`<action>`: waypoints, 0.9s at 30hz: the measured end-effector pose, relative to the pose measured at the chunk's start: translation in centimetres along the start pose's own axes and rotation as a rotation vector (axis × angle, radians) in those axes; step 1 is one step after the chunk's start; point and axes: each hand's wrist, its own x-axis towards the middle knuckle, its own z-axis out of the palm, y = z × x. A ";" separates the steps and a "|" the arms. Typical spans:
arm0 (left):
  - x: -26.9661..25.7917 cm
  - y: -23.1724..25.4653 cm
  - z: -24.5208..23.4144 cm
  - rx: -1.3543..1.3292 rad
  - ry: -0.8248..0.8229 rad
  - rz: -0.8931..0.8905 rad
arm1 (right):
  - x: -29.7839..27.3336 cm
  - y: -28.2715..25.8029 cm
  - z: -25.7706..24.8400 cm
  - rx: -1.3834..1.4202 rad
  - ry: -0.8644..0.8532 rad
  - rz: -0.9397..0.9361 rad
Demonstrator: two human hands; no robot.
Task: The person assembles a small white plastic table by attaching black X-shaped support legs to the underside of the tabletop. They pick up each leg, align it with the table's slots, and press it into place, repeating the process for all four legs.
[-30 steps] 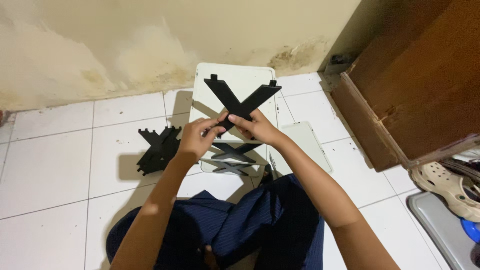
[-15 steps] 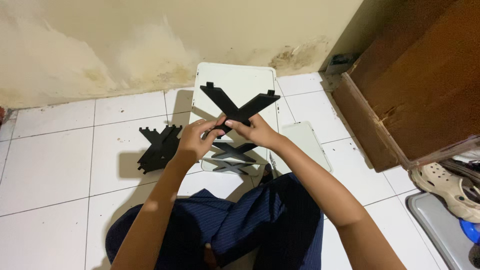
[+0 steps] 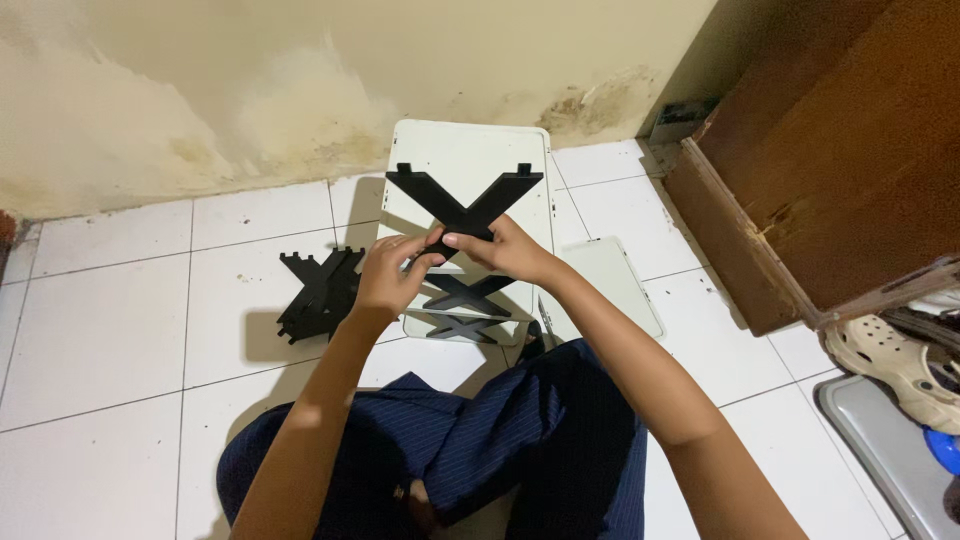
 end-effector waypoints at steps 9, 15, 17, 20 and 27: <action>-1.6 -1.6 -0.5 0.060 0.154 0.008 | -2.3 0.2 -2.2 -0.290 0.087 -0.173; -3.2 -3.0 -1.5 -0.392 0.251 -0.258 | -9.2 2.1 -6.4 -0.312 0.534 -0.074; -3.2 -3.6 -1.0 -0.631 0.191 -0.484 | -10.5 4.7 -7.3 -0.117 0.633 0.102; -3.4 -4.5 0.0 -0.849 0.115 -0.637 | -12.7 10.7 -9.2 -0.124 0.569 0.351; -3.8 -4.6 1.2 -0.951 0.062 -0.671 | -19.0 27.1 -14.2 -0.702 0.628 0.811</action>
